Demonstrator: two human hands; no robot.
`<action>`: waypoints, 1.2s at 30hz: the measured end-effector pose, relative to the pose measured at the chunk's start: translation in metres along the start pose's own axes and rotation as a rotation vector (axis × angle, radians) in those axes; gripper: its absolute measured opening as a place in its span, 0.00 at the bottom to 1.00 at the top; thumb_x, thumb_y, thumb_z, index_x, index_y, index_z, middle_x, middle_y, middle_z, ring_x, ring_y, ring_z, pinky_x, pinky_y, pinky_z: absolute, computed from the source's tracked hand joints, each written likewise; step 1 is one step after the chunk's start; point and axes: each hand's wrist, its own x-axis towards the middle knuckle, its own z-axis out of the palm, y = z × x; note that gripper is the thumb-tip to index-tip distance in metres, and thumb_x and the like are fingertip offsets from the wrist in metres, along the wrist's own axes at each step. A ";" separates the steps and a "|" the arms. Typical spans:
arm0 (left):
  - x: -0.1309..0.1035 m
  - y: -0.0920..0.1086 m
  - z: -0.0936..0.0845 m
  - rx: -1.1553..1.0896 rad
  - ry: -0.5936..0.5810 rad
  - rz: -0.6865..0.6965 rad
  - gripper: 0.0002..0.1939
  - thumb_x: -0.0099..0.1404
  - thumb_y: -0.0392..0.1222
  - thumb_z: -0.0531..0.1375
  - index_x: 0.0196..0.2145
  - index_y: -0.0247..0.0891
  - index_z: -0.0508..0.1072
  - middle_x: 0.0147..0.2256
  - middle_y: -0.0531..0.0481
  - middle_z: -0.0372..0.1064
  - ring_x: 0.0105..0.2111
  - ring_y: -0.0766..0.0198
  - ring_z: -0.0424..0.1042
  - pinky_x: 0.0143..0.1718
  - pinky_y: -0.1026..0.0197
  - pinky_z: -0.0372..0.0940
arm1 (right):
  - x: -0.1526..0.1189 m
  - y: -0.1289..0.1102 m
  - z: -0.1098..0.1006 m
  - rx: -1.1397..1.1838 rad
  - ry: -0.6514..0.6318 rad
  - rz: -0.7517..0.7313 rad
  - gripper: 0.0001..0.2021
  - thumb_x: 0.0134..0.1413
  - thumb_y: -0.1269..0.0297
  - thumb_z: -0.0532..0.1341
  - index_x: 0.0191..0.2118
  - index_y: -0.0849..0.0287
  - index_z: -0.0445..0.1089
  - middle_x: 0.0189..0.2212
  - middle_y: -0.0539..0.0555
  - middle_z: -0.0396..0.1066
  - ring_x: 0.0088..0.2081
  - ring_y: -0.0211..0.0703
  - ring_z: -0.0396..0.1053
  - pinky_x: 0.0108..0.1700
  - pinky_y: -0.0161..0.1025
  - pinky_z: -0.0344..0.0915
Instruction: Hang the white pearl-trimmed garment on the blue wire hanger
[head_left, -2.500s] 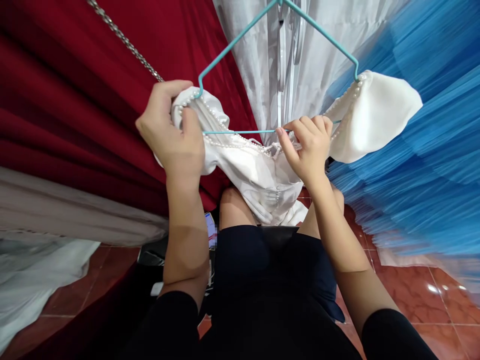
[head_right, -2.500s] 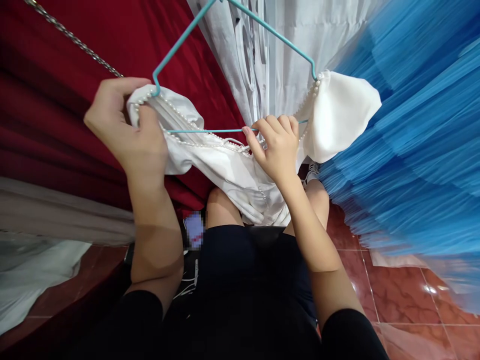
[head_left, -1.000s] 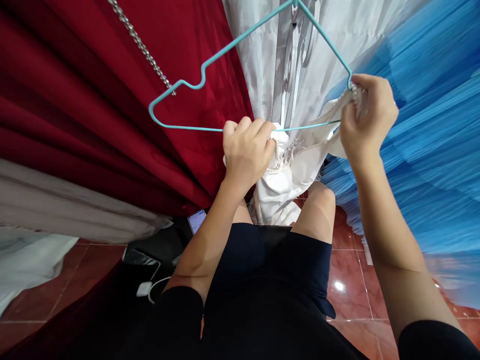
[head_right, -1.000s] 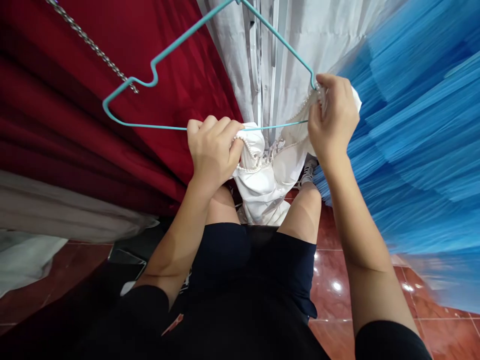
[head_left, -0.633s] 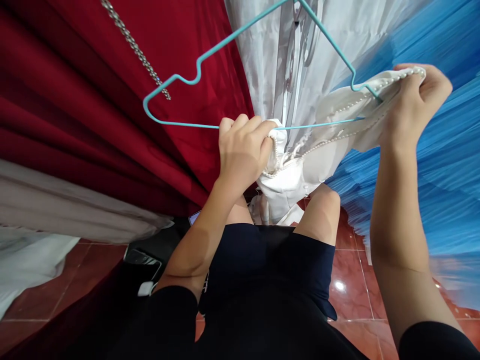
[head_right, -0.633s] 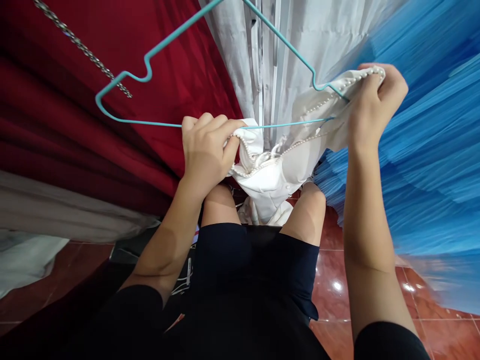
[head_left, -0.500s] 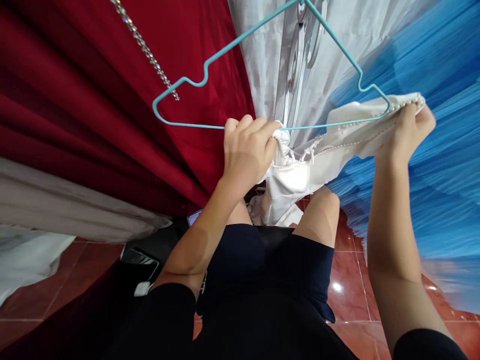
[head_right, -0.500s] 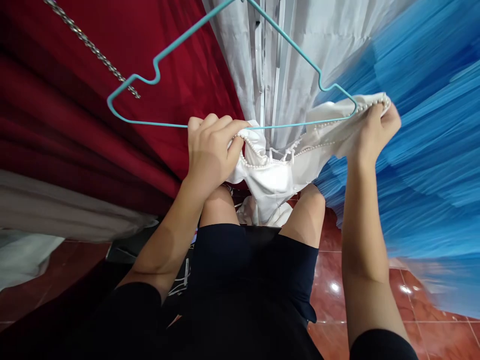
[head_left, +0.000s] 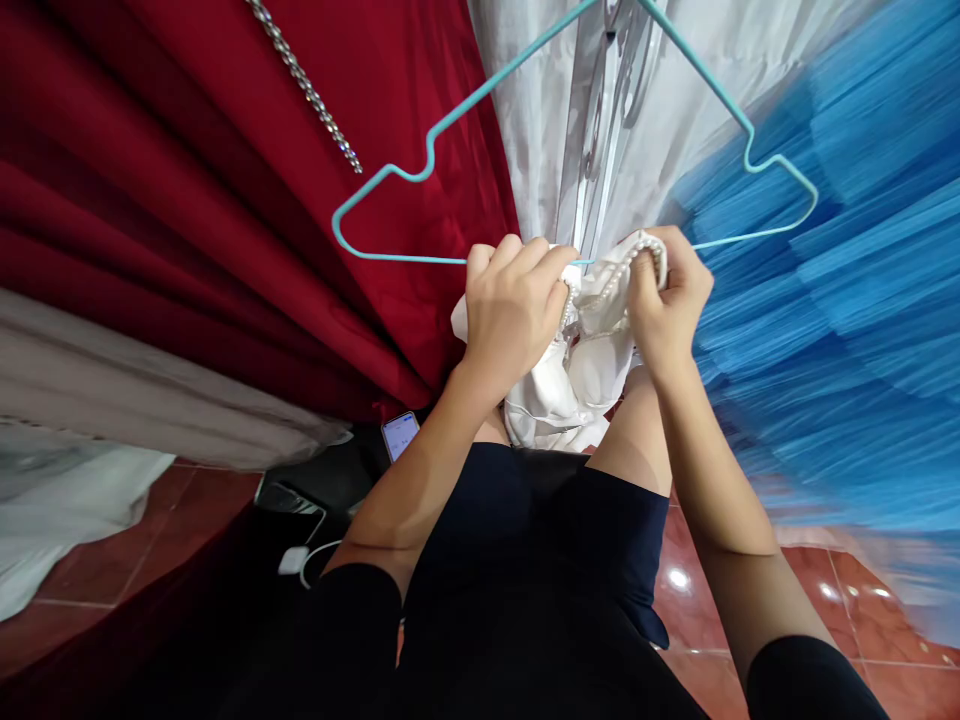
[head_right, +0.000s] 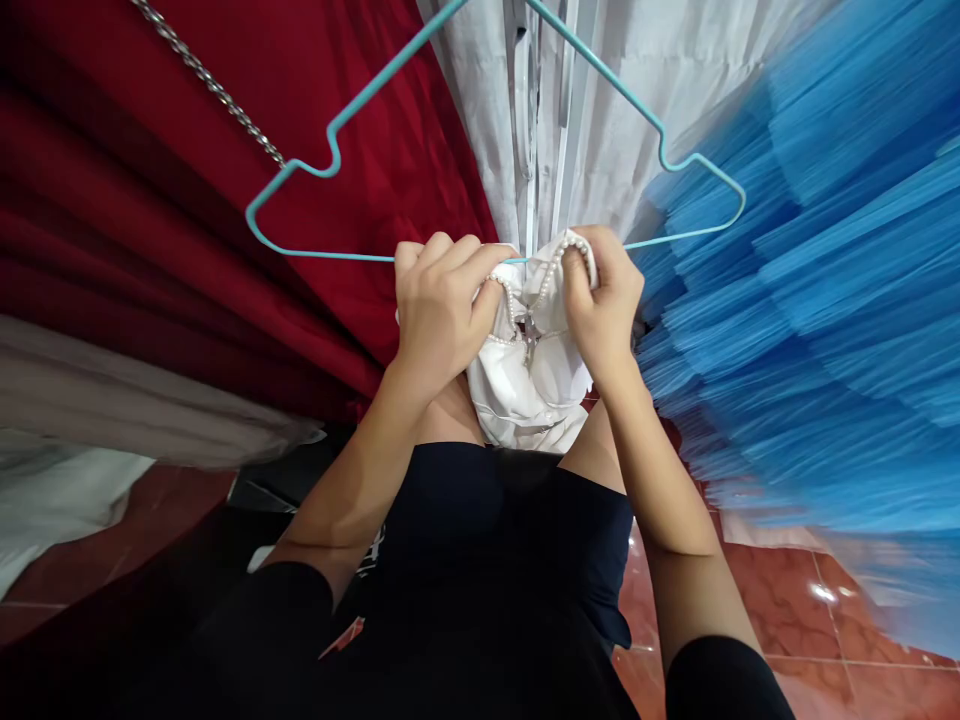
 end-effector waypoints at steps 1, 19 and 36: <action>-0.001 -0.003 0.001 0.005 0.008 0.010 0.17 0.73 0.35 0.52 0.52 0.44 0.75 0.40 0.46 0.73 0.45 0.49 0.70 0.57 0.41 0.59 | -0.002 0.001 0.004 -0.001 0.000 -0.006 0.10 0.68 0.63 0.54 0.36 0.56 0.70 0.31 0.50 0.68 0.35 0.37 0.68 0.42 0.40 0.69; -0.026 -0.137 -0.040 -0.443 0.925 -0.300 0.10 0.55 0.26 0.58 0.35 0.34 0.72 0.34 0.54 0.67 0.33 0.69 0.69 0.34 0.61 0.66 | 0.006 -0.003 -0.026 -0.064 -0.094 0.038 0.06 0.61 0.68 0.59 0.31 0.56 0.68 0.28 0.50 0.63 0.32 0.38 0.64 0.43 0.44 0.70; 0.034 -0.024 -0.069 -0.282 0.676 0.108 0.08 0.66 0.43 0.63 0.42 0.42 0.71 0.35 0.54 0.63 0.31 0.70 0.67 0.23 0.62 0.57 | -0.001 -0.006 -0.020 -0.017 -0.093 0.050 0.07 0.62 0.67 0.56 0.32 0.56 0.68 0.29 0.50 0.64 0.34 0.39 0.65 0.45 0.45 0.70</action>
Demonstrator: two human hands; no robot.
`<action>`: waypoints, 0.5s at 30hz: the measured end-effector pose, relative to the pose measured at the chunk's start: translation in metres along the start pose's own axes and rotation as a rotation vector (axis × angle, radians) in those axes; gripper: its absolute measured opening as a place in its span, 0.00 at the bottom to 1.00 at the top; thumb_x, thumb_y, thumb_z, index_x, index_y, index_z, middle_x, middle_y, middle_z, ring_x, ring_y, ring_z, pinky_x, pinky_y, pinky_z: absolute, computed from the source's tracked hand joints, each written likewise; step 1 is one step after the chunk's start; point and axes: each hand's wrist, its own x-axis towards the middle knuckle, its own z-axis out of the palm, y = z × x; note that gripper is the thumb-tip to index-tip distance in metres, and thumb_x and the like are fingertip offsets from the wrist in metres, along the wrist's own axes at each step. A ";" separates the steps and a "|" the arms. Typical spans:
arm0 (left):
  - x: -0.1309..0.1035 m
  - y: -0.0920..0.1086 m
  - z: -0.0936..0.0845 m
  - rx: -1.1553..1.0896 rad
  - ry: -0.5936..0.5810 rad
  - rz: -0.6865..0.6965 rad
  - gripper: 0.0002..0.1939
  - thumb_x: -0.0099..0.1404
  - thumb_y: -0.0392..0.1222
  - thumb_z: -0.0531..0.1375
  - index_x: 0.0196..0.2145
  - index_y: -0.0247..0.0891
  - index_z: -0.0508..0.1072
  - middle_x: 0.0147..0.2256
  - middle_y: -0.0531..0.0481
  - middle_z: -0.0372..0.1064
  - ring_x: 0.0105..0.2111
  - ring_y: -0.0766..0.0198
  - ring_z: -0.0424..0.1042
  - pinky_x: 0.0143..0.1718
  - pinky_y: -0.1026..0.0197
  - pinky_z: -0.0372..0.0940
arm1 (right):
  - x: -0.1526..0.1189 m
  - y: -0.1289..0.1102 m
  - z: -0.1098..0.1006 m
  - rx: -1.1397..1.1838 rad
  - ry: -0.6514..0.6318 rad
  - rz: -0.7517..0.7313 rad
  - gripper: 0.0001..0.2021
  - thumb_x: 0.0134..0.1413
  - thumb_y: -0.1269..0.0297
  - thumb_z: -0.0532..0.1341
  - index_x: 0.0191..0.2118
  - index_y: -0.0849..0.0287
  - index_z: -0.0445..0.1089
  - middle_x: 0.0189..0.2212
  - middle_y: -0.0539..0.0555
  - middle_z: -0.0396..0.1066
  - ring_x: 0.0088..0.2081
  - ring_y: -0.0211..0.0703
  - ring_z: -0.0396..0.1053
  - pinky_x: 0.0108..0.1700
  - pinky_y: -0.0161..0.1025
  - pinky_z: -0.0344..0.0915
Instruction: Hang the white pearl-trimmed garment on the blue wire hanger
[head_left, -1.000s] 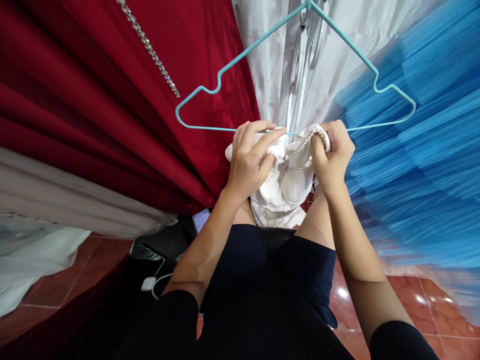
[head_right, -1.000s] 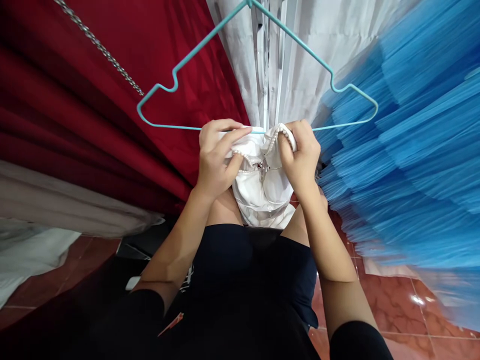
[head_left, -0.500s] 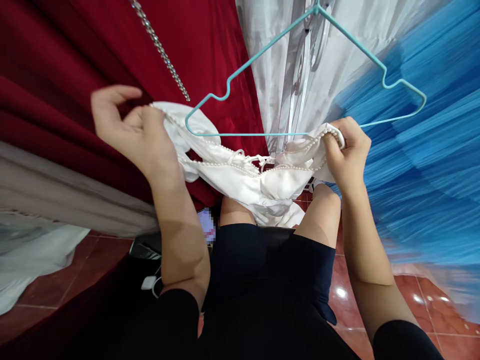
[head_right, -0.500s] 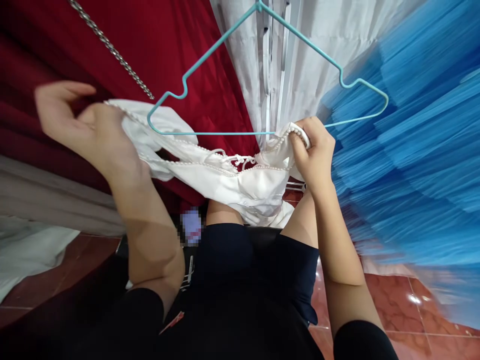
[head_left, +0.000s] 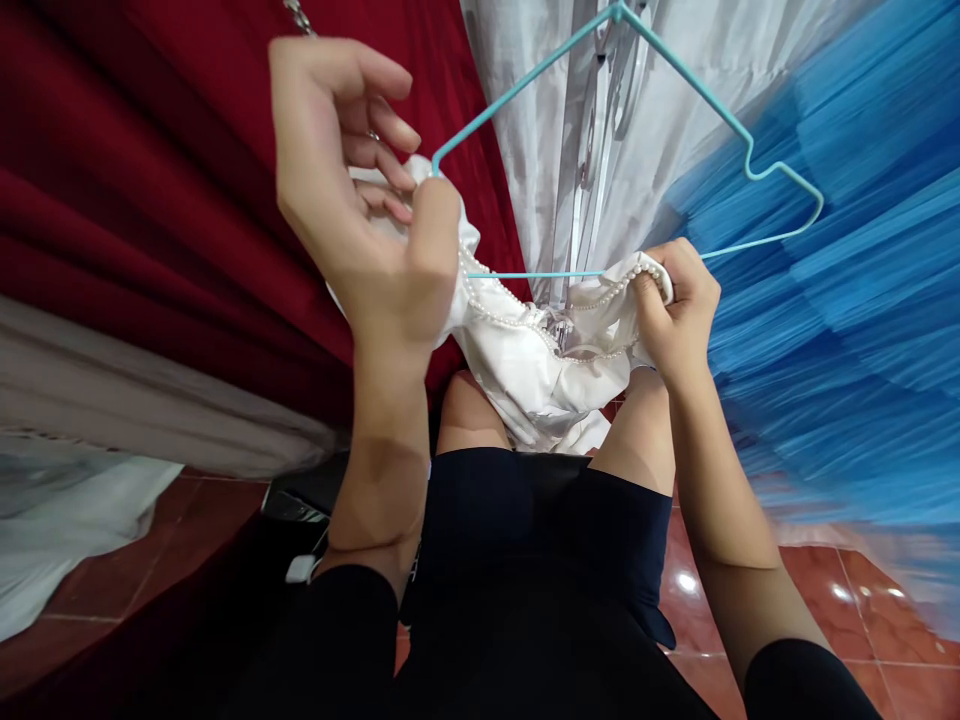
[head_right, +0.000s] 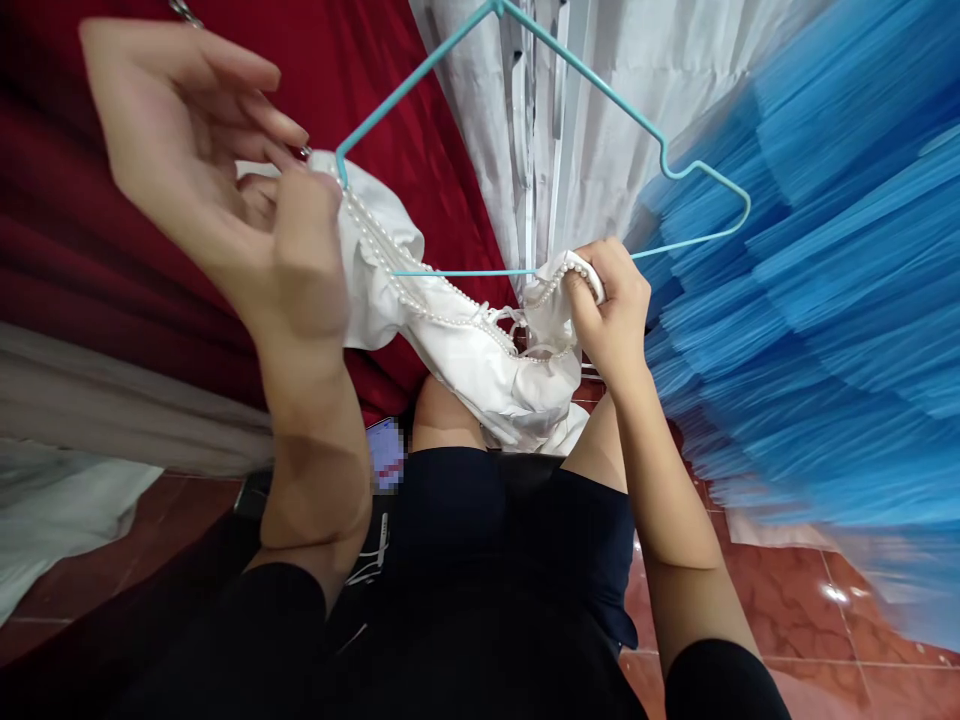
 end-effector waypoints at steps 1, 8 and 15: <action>-0.008 0.007 0.003 -0.028 0.014 0.011 0.07 0.67 0.44 0.62 0.42 0.41 0.71 0.35 0.53 0.64 0.32 0.68 0.68 0.26 0.61 0.62 | 0.000 0.001 0.000 -0.015 -0.004 0.008 0.07 0.62 0.67 0.56 0.32 0.56 0.68 0.29 0.51 0.64 0.35 0.40 0.65 0.46 0.46 0.70; -0.058 0.035 0.034 0.059 -0.634 -0.098 0.14 0.74 0.34 0.50 0.48 0.43 0.73 0.45 0.49 0.76 0.45 0.58 0.74 0.52 0.51 0.65 | -0.002 0.002 0.002 -0.065 -0.021 0.053 0.08 0.64 0.64 0.55 0.33 0.56 0.68 0.32 0.52 0.66 0.38 0.42 0.67 0.48 0.47 0.72; -0.056 0.024 0.035 0.016 -0.667 -0.124 0.18 0.72 0.29 0.51 0.44 0.44 0.77 0.39 0.53 0.79 0.41 0.60 0.76 0.48 0.53 0.62 | -0.014 -0.009 -0.018 -0.190 0.178 -0.027 0.12 0.58 0.68 0.58 0.48 0.52 0.71 0.49 0.57 0.66 0.48 0.46 0.69 0.46 0.46 0.72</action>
